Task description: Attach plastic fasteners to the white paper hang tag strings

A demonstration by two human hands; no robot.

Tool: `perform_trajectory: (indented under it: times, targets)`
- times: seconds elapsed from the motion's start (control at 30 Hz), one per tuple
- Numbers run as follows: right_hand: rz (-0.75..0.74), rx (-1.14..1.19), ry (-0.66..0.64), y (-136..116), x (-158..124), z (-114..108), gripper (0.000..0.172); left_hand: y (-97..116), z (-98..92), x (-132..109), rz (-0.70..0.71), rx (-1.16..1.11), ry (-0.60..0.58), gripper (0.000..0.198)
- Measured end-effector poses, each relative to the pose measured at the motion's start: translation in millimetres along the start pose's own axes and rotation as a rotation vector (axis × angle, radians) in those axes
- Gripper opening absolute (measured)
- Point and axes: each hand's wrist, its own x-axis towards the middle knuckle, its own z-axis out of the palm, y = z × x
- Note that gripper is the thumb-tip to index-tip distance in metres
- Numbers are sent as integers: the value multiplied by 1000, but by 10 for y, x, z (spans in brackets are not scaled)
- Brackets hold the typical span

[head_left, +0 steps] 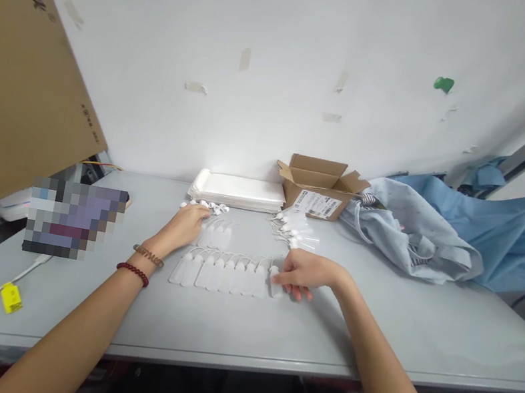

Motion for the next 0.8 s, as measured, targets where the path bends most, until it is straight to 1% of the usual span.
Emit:
perform_trajectory:
  times: [0.17, 0.3, 0.33, 0.4, 0.5, 0.6, 0.7, 0.8]
  targets:
    - [21, -3, 62, -9, 15, 22, 35, 6, -22, -3, -133, 31, 15, 38]
    - [11, 19, 111, 16, 56, 30, 32, 12, -49, -18, -220, 38, 44, 30]
    - [-1, 31, 147, 21, 63, 30, 31, 19, -60, -22, -245, 37, 57, 29]
    - [-53, 55, 261, 16, 73, 31, 28, 42, -84, -30, -293, 33, 93, 28]
    - [-190, 90, 456, -30, 89, 53, 26, 76, -106, -41, -348, 15, 143, 29]
    - [-291, 118, 609, -98, 131, 105, 27, 77, -99, -47, -367, -10, 124, 27]
    - [-346, 130, 706, -155, 191, 169, 25, 44, -82, -50, -378, -29, 104, 23]
    - [-408, 139, 766, -182, 247, 228, 22, 27, -85, -47, -405, -43, 136, 21]
